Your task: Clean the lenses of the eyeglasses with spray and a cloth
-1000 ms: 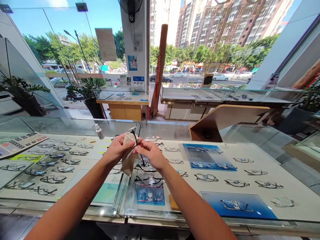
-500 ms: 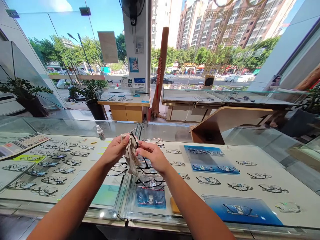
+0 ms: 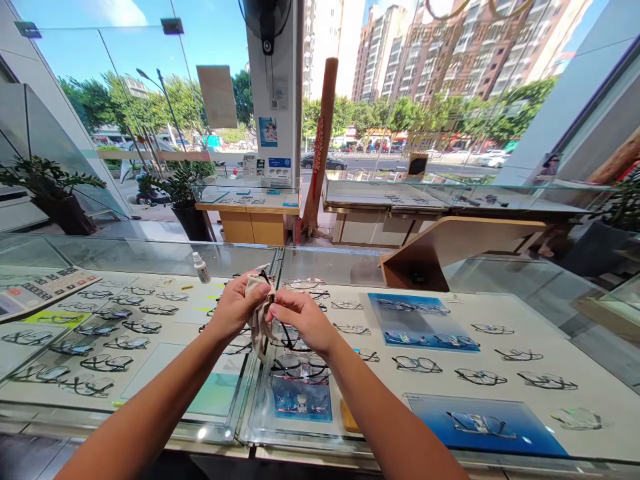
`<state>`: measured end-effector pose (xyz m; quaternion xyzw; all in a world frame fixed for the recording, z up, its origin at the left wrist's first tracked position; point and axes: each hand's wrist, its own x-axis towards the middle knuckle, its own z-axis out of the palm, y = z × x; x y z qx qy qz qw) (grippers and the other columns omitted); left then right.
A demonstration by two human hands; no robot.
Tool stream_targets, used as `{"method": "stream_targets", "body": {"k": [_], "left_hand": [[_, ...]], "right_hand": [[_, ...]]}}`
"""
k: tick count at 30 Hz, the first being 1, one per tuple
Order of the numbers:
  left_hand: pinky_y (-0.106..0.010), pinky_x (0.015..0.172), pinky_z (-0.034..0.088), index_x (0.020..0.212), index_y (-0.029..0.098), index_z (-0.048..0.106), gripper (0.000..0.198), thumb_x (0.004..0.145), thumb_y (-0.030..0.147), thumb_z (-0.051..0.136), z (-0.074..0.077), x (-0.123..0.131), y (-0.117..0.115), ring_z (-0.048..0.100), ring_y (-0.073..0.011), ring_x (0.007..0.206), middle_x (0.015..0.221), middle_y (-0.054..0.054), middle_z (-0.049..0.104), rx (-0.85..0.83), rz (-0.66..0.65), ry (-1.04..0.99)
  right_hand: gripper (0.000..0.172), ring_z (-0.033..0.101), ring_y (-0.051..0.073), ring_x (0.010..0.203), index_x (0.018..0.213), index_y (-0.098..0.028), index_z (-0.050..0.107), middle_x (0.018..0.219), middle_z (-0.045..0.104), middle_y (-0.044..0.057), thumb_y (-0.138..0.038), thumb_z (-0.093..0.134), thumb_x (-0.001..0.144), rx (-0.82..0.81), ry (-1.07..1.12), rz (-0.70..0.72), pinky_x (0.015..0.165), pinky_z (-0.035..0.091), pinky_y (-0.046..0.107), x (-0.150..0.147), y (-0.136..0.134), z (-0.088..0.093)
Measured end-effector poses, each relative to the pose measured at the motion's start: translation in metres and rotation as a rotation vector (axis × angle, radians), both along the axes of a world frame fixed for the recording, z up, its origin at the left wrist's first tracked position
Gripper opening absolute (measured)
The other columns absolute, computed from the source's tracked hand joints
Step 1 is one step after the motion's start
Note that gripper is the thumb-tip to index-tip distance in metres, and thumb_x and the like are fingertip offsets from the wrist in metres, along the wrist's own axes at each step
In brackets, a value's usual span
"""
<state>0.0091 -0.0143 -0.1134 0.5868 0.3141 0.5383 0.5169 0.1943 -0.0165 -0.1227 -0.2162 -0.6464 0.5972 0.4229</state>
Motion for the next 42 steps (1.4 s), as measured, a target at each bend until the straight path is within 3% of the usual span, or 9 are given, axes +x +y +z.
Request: {"method": "stream_targets", "body": {"k": [4,10,14,23,27,32,37,40,42], "left_hand": [[-0.024,0.056,0.038,0.077,0.017,0.058,0.059,0.094,0.072,0.072,0.0,-0.004,0.002,0.05,-0.01,0.054,0.062,0.002,0.058,0.053,0.058,0.028],[-0.027,0.071,0.055,0.109,0.014,0.072,0.046,0.093,0.056,0.082,0.007,-0.01,0.004,0.068,-0.0158,0.071,0.086,-0.007,0.075,0.023,-0.207,-0.073],[-0.024,0.071,0.055,0.115,0.016,0.069,0.044,0.087,0.042,0.092,0.012,-0.006,-0.002,0.067,-0.014,0.07,0.08,-0.002,0.073,-0.01,-0.278,-0.119],[-0.021,0.053,0.04,0.082,0.015,0.062,0.056,0.09,0.067,0.08,0.004,-0.004,0.001,0.054,-0.0097,0.053,0.065,0.0,0.064,0.0,-0.025,-0.018],[-0.025,0.064,0.053,0.097,0.014,0.072,0.052,0.095,0.066,0.076,0.007,-0.008,0.003,0.066,-0.0149,0.065,0.08,-0.007,0.075,0.022,-0.151,-0.042],[-0.026,0.075,0.058,0.119,0.018,0.072,0.043,0.089,0.044,0.089,0.011,-0.006,-0.003,0.071,-0.0142,0.074,0.096,-0.006,0.08,0.03,-0.232,-0.092],[-0.02,0.052,0.045,0.094,0.016,0.066,0.046,0.089,0.057,0.086,0.008,-0.003,-0.005,0.06,-0.0115,0.053,0.066,0.0,0.069,-0.01,-0.147,-0.052],[-0.02,0.049,0.041,0.081,0.015,0.065,0.055,0.092,0.068,0.078,0.005,-0.004,-0.002,0.057,-0.0103,0.051,0.062,-0.001,0.064,0.027,-0.041,-0.023],[-0.022,0.052,0.045,0.085,0.014,0.069,0.057,0.095,0.071,0.072,0.005,-0.005,-0.001,0.06,-0.0125,0.054,0.066,-0.003,0.068,0.032,-0.066,-0.027]], "right_hand": [[0.038,0.057,0.022,0.088,0.079,-0.023,0.079,0.088,0.066,0.003,-0.059,0.079,0.092,0.018,-0.005,-0.005,0.089,0.045,0.037,-0.001,-0.002,0.004],[0.038,0.055,0.021,0.089,0.078,-0.022,0.079,0.09,0.069,0.003,-0.059,0.084,0.089,-0.039,0.043,-0.087,0.089,0.042,0.035,0.004,0.001,0.0],[0.041,0.054,0.02,0.09,0.079,-0.021,0.079,0.088,0.066,0.003,-0.061,0.084,0.087,-0.076,0.05,-0.089,0.088,0.041,0.033,0.004,0.001,-0.003],[0.037,0.056,0.019,0.088,0.081,-0.021,0.078,0.09,0.065,0.002,-0.056,0.079,0.094,-0.002,0.047,0.026,0.09,0.044,0.033,0.0,0.001,-0.001],[0.038,0.055,0.019,0.088,0.079,-0.021,0.077,0.09,0.066,0.002,-0.057,0.082,0.091,-0.039,0.049,-0.037,0.089,0.042,0.033,0.003,0.0,0.0],[0.042,0.053,0.019,0.088,0.078,-0.02,0.077,0.088,0.065,0.003,-0.061,0.083,0.088,-0.068,0.048,-0.093,0.087,0.041,0.033,0.004,0.0,-0.001],[0.041,0.054,0.019,0.089,0.079,-0.021,0.076,0.09,0.064,0.003,-0.059,0.079,0.093,0.0,0.036,-0.001,0.089,0.043,0.033,-0.001,-0.002,0.0],[0.039,0.056,0.02,0.091,0.079,-0.021,0.076,0.093,0.065,0.004,-0.057,0.078,0.094,0.044,0.015,0.026,0.09,0.044,0.034,-0.001,-0.003,0.003],[0.038,0.057,0.02,0.092,0.08,-0.021,0.077,0.095,0.065,0.004,-0.056,0.079,0.094,0.03,0.025,0.024,0.091,0.044,0.034,0.001,-0.003,0.004]]}}
